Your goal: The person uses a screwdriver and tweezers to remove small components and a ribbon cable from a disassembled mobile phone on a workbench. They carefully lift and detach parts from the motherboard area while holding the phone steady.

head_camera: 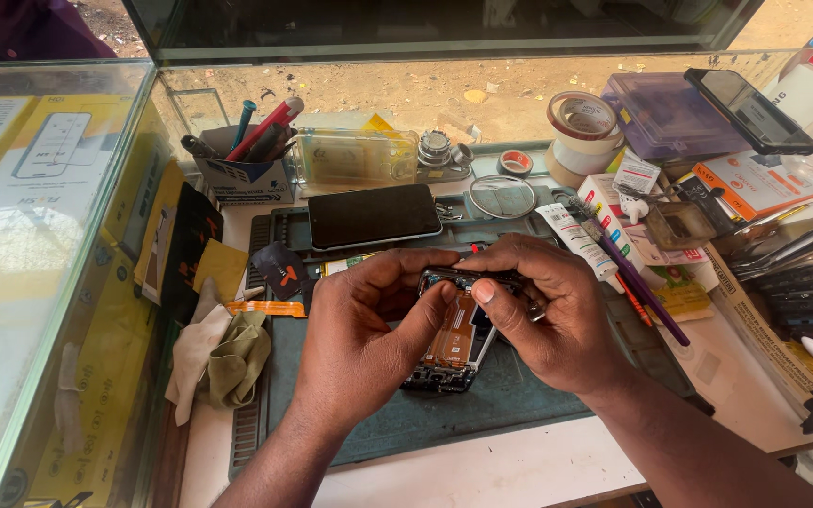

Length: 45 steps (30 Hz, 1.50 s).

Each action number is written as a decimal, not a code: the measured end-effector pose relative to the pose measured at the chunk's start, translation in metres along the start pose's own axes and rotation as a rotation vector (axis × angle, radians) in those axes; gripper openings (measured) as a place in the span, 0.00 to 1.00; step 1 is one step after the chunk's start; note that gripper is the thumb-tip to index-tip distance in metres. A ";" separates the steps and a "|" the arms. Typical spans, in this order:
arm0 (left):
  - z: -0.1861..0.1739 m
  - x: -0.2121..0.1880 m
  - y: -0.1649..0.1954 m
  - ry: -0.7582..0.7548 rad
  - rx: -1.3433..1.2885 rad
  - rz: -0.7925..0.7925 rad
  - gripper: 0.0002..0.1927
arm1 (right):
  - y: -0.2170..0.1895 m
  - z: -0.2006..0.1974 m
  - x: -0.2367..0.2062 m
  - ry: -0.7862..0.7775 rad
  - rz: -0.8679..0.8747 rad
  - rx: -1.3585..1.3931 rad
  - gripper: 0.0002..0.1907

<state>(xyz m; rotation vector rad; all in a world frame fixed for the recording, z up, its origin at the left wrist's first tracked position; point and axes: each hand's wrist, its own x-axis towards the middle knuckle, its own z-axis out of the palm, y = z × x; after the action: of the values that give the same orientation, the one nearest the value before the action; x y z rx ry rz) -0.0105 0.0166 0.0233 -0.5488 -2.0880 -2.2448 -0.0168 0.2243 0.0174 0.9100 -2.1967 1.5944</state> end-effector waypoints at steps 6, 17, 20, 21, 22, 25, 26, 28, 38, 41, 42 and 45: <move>-0.001 0.004 -0.010 -0.025 -0.162 0.024 0.14 | -0.004 0.003 0.000 0.035 -0.077 -0.120 0.12; -0.005 0.004 -0.018 -0.055 -0.285 0.022 0.09 | -0.007 0.006 -0.002 0.074 -0.088 -0.154 0.12; -0.005 0.003 -0.018 -0.049 -0.269 0.042 0.07 | -0.007 0.008 -0.004 0.108 -0.087 -0.195 0.13; -0.005 0.003 -0.018 -0.046 -0.259 0.035 0.07 | -0.007 0.008 -0.005 0.118 -0.082 -0.211 0.13; -0.005 0.002 -0.018 -0.043 -0.247 0.028 0.07 | -0.007 0.008 -0.005 0.121 -0.054 -0.186 0.13; -0.005 0.000 -0.016 -0.034 -0.199 0.056 0.07 | -0.008 0.008 -0.006 0.115 -0.019 -0.151 0.15; -0.005 -0.001 -0.015 -0.032 -0.183 0.067 0.07 | -0.009 0.008 -0.006 0.107 -0.038 -0.169 0.14; -0.005 -0.002 -0.013 -0.031 -0.152 0.089 0.06 | -0.009 0.008 -0.005 0.097 -0.064 -0.195 0.14; -0.008 0.000 -0.014 -0.071 -0.159 0.080 0.09 | -0.004 0.008 -0.005 0.111 -0.044 -0.219 0.14; -0.008 0.002 -0.016 -0.067 -0.185 0.071 0.10 | -0.002 0.008 -0.004 0.109 -0.053 -0.230 0.14; -0.006 0.002 -0.016 -0.059 -0.208 0.059 0.10 | -0.001 0.007 -0.003 0.111 -0.058 -0.236 0.14; -0.006 0.004 -0.016 -0.043 -0.186 0.035 0.10 | 0.000 0.008 0.000 0.112 -0.060 -0.203 0.14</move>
<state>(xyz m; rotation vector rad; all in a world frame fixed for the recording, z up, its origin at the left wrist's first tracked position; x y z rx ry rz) -0.0198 0.0135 0.0091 -0.6426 -1.8828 -2.4437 -0.0159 0.2171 0.0148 0.7997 -2.1833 1.3325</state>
